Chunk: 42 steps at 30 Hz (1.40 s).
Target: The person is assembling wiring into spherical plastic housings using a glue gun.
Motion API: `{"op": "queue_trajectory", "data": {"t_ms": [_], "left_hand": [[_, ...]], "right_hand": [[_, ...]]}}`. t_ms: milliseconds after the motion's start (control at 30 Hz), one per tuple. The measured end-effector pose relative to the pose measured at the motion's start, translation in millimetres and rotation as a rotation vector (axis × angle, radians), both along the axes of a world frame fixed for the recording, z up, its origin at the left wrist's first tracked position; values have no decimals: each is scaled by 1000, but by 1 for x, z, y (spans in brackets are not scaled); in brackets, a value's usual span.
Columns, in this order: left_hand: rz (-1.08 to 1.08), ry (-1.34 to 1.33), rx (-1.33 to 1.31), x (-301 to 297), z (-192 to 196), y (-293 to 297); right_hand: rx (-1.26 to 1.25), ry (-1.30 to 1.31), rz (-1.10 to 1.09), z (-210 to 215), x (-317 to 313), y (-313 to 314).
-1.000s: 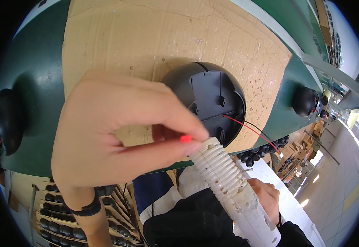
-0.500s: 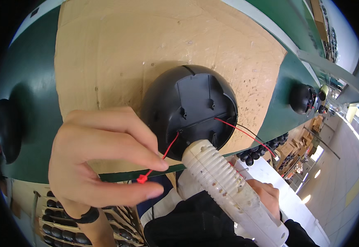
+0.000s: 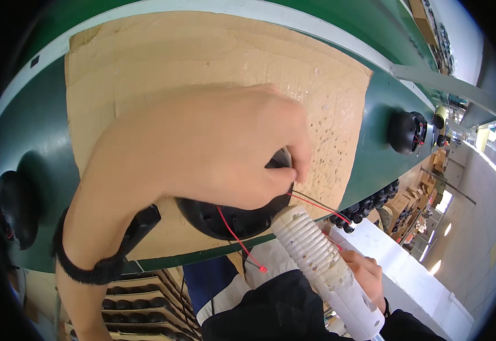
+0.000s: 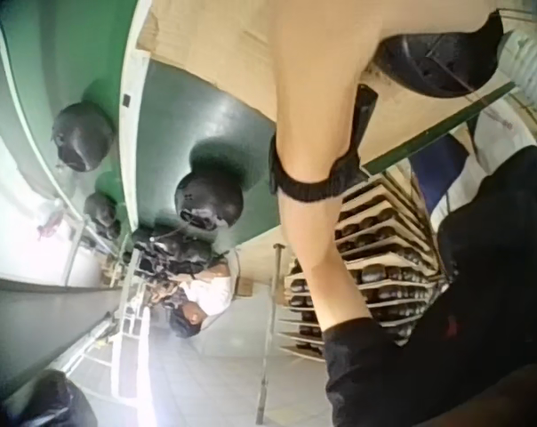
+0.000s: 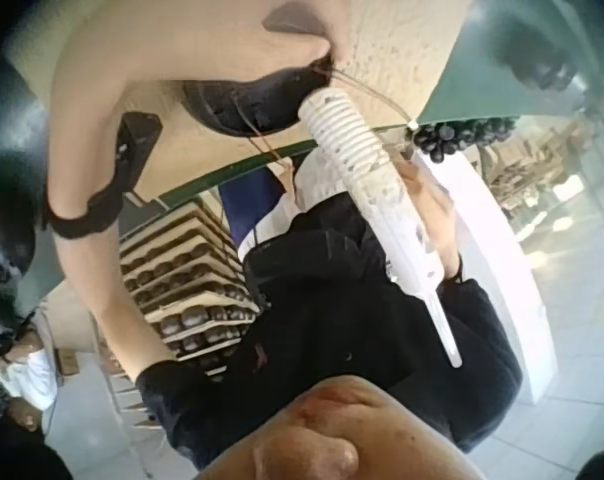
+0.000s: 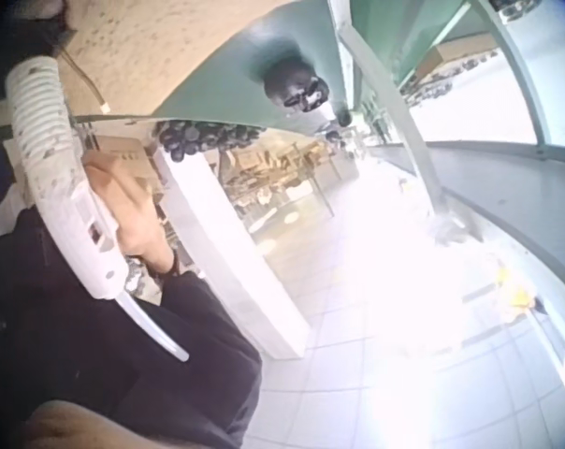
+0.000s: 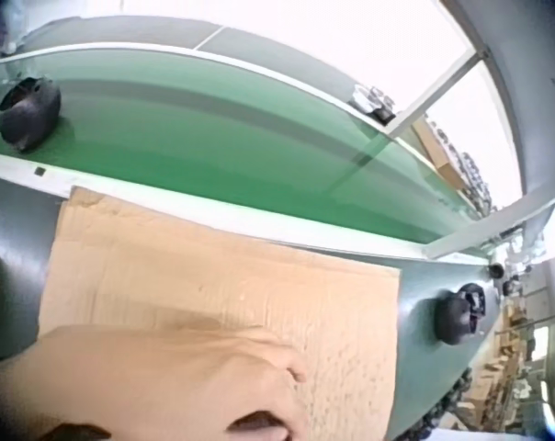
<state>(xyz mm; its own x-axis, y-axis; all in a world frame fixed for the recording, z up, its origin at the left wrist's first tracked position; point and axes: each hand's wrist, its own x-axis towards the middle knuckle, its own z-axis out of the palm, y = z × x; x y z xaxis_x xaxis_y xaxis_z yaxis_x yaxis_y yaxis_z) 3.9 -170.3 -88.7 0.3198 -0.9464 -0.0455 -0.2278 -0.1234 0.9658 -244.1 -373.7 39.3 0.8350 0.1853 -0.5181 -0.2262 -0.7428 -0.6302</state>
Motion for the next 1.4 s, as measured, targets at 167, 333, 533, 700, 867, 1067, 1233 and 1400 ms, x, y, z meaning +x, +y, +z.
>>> {"op": "queue_trajectory", "data": {"t_ms": [167, 333, 533, 700, 867, 1067, 1233, 1400], "left_hand": [[-145, 174, -147, 8, -13, -2], [-200, 209, 21, 24, -1, 0], [-89, 175, -37, 22, -7, 0], [-28, 265, 14, 17, 1, 0], [-118, 165, -1, 7, -6, -13], [-201, 302, 20, 9, -3, -19], [-150, 273, -44, 3, -5, -17], [-117, 268, -33, 4, 0, -11]], "right_hand": [[8, -103, 17, -2, 16, 7], [32, -84, 29, -6, 22, 7], [2, -58, 52, -4, 26, 9], [9, -60, 58, -2, 24, 10], [15, -53, 56, -3, 22, 8], [-29, -49, 52, 2, 21, 8], [-21, -52, 44, 3, 24, 9], [-44, -50, 50, 5, 27, 13]]}}
